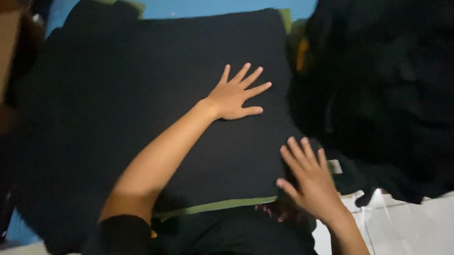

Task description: Folding a black graphic t-shirt on a blue work mat.

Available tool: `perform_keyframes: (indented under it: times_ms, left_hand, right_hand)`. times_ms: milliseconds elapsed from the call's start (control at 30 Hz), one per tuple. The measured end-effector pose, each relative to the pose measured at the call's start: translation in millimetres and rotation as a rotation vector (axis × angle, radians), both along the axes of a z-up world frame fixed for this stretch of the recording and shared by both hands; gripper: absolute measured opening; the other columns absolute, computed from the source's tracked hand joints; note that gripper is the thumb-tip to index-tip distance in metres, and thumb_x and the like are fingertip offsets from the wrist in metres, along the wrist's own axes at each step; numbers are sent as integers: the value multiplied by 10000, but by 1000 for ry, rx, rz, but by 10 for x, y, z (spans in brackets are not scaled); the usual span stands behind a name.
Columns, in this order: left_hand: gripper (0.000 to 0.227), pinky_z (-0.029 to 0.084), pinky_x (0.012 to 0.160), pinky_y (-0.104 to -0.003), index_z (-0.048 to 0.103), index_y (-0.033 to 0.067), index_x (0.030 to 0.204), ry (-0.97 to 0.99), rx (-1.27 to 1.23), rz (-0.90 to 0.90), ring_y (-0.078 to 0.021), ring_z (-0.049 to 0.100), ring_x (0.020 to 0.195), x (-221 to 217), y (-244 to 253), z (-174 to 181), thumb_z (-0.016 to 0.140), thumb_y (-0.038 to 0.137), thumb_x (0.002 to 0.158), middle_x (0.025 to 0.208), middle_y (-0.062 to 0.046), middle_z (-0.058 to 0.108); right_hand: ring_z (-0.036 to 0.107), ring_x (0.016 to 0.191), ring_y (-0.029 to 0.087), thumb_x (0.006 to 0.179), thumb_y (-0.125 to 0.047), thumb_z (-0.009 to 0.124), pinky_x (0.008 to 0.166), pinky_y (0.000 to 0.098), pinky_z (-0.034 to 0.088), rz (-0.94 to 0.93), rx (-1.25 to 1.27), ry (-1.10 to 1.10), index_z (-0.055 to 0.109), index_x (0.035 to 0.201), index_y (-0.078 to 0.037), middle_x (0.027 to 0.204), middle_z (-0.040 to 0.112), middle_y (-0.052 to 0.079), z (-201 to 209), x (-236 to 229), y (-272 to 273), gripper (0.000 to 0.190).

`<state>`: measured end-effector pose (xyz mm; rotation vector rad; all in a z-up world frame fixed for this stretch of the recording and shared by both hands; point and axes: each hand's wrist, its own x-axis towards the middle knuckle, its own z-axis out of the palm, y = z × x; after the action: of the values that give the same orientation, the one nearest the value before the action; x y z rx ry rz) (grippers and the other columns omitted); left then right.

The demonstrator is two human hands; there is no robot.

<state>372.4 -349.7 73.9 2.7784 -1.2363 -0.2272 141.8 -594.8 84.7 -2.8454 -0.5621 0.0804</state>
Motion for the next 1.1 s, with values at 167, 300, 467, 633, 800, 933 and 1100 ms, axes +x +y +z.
perform_keyframes:
  times_ms: [167,300,467,633,800,933,1100]
  left_hand:
    - [771,18,1199,-757,223,363,1663,14,-55,94,-440,11,1583,37,-595,-13,364,746,1009,1745,-124,64]
    - [763,-47,1237,-650,104,325,1662,161,-25,216,-381,-145,1571,-202,-747,349,340,651,1014,1726,-95,-102]
    - [704,-3,1239,-612,283,210,1627,132,-250,186,-336,17,1586,-179,-627,105,350,586,1035,1720,-116,103]
    - [650,9,1242,-595,365,150,1594,156,-374,182,-294,104,1584,-84,-592,9,397,509,1053,1698,-102,228]
    - [583,60,1237,-599,496,152,1520,221,-689,166,-317,279,1553,54,-591,-262,380,492,1061,1608,-81,456]
    - [623,400,1189,-421,513,76,1477,570,-1187,26,-285,535,1420,8,-615,-131,389,529,1068,1488,-157,587]
    - [433,421,1134,-533,619,188,1454,905,-1555,-76,-258,545,1364,125,-706,-620,572,412,1086,1427,-146,632]
  right_hand:
    - [604,1286,445,852,-179,766,1091,553,458,-96,607,-153,694,1284,-27,1311,696,218,516,-195,-475,464]
    - [680,1184,415,1015,115,676,1189,493,451,-260,581,-892,552,1245,86,1230,644,286,1038,-5,-710,263]
    - [410,1476,436,1112,-110,959,1232,549,361,-537,186,-865,204,1679,-148,1584,379,292,1582,843,-1056,945]
    - [526,1268,427,1024,-175,758,982,735,263,-523,-76,-854,733,1355,-61,1383,662,209,1275,1730,-1516,351]
    - [690,841,355,1082,51,532,999,479,422,-170,153,-1568,715,1025,24,907,747,191,1320,1589,-1239,194]
    - [635,761,373,1112,35,514,731,478,395,-42,214,-1470,689,1111,42,968,727,193,1198,1308,-692,175]
    - [677,955,336,830,21,613,877,452,491,-200,676,-967,718,1185,-91,1063,707,82,557,1302,106,387]
